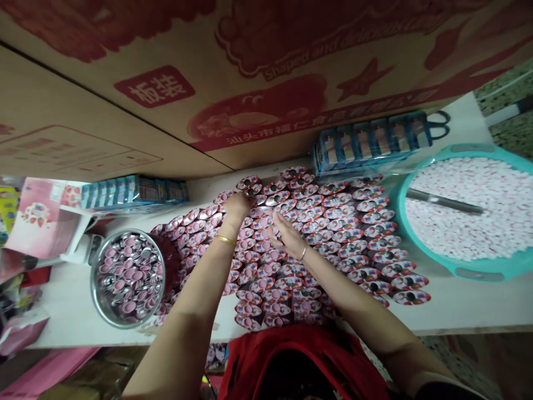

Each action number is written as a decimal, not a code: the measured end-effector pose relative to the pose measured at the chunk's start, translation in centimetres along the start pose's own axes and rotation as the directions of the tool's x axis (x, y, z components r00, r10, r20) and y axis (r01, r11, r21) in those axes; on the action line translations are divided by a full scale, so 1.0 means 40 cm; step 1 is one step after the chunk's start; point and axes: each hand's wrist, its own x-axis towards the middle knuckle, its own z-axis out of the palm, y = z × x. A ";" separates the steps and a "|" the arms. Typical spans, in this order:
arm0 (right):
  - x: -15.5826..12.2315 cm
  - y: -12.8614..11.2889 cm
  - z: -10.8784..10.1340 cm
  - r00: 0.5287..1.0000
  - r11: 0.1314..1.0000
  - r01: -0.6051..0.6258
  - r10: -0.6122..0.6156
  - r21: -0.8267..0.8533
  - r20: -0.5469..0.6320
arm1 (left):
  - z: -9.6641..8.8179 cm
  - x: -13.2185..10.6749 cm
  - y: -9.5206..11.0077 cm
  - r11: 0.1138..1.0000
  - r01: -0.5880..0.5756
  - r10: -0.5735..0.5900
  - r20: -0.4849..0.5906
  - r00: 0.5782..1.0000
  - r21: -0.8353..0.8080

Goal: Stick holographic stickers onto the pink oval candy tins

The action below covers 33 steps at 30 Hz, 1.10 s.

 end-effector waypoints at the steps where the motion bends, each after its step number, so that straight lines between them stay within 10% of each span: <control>1: 0.002 -0.004 0.001 1.000 1.000 -0.004 0.004 0.020 0.005 | -0.001 -0.018 -0.001 0.998 -0.034 0.033 -0.025 0.999 -0.049; 4: 0.004 -0.013 0.001 1.000 0.998 -0.008 0.008 0.058 0.002 | 0.018 -0.096 -0.010 0.878 -0.309 0.303 -0.076 0.950 -0.366; 7: 0.009 -0.014 0.007 0.999 0.997 -0.019 0.022 0.073 -0.045 | 0.061 -0.184 -0.018 0.559 -0.510 0.588 -0.122 0.800 -0.654; 11: 0.028 -0.004 0.025 0.984 0.994 -0.005 0.025 0.112 -0.179 | 0.097 -0.219 -0.019 0.461 -0.437 0.506 -0.175 0.845 -0.772; 21: 0.046 0.010 -0.005 0.993 0.995 -0.022 0.034 0.101 -0.114 | -0.018 0.054 -0.023 0.955 -0.113 0.069 -0.163 0.984 -0.274; 26: 0.058 0.021 -0.005 0.994 0.996 -0.037 0.046 0.085 -0.103 | -0.023 0.111 -0.022 0.996 -0.086 0.086 0.014 0.996 -0.033; 33: 0.067 0.000 0.023 0.992 0.998 -0.039 0.045 0.051 -0.117 | -0.044 0.064 -0.005 0.999 -0.040 0.041 -0.041 0.998 0.013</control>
